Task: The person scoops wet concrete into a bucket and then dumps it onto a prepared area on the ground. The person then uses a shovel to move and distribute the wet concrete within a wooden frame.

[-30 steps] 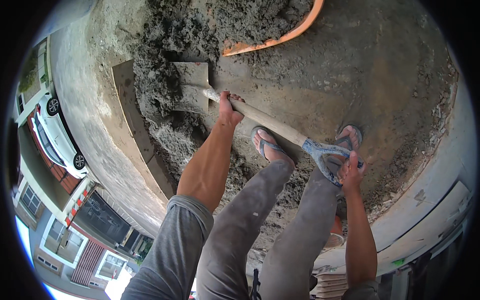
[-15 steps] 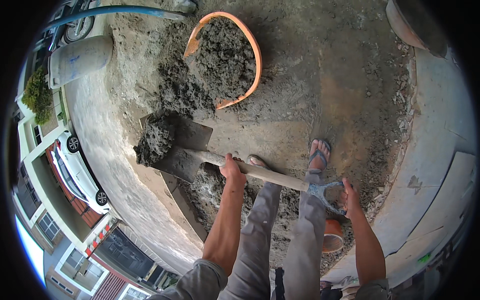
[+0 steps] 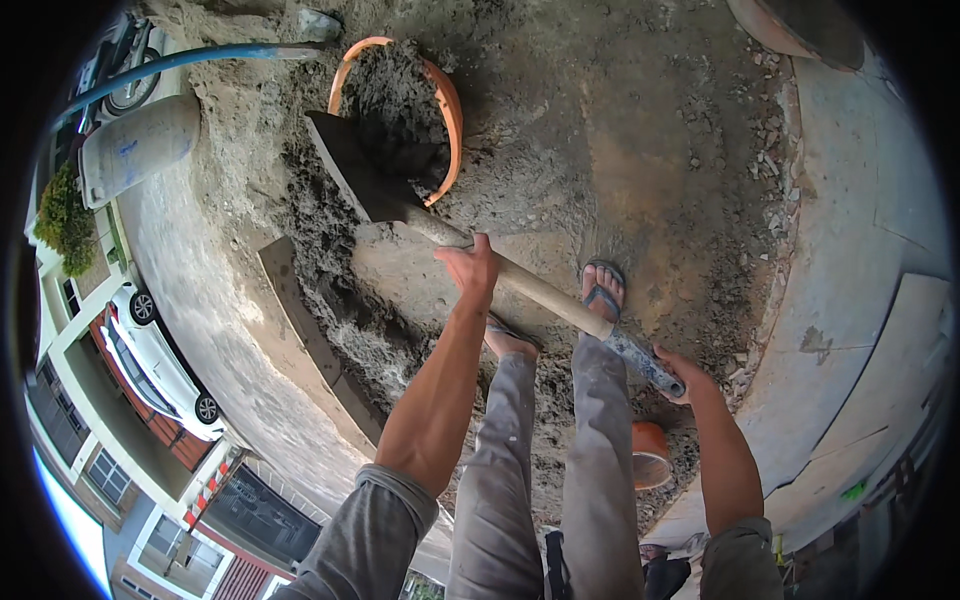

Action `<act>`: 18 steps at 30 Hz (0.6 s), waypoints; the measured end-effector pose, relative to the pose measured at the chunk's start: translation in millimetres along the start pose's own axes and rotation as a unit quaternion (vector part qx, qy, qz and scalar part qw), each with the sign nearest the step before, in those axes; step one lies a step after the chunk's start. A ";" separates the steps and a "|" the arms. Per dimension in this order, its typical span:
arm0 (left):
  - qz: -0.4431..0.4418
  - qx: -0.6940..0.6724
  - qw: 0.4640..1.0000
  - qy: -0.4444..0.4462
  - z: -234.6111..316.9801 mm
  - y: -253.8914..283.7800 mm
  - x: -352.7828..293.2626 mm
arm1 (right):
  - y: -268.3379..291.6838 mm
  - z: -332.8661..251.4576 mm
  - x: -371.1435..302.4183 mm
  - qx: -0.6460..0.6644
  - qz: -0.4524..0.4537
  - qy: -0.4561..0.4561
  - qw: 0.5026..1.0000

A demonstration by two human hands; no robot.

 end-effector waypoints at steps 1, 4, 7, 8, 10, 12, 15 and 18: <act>0.031 -0.017 0.999 -0.031 -6.6 17.2 3.2 | -12.1 -7.6 -18.3 -0.009 0.016 0.009 1.000; 0.061 -0.058 0.996 -0.042 -15.0 28.3 -27.1 | 9.5 9.0 -55.5 -0.040 0.071 0.004 0.997; 0.033 -0.103 0.994 0.033 -16.8 34.4 -75.1 | 44.6 31.3 -117.5 -0.027 0.195 0.081 0.977; -0.002 -0.127 0.988 0.092 -22.3 35.9 -91.1 | 48.2 38.6 -143.1 0.030 0.216 0.121 0.968; -0.072 -0.244 0.955 0.154 -40.6 46.5 -93.0 | 18.2 37.8 -207.3 0.149 0.198 0.253 0.935; -0.121 -0.438 0.846 0.280 -49.6 27.7 -120.4 | 0.9 43.1 -302.7 0.168 0.306 0.359 0.866; -0.123 -0.579 0.688 0.421 -38.4 26.1 -168.9 | -31.6 60.3 -416.0 0.129 0.362 0.500 0.776; -0.173 -0.686 0.547 0.447 12.1 59.5 -189.9 | -40.7 77.9 -478.4 0.047 0.317 0.571 0.756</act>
Point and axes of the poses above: each hand's wrist, its own x-axis towards the middle knuckle, its own y-axis out of the back of the hand, z = x × y, the point moved 9 cm from there along x, towards the middle knuckle, and after that the axes turned 11 degrees about -x, right-handed, at the moved point
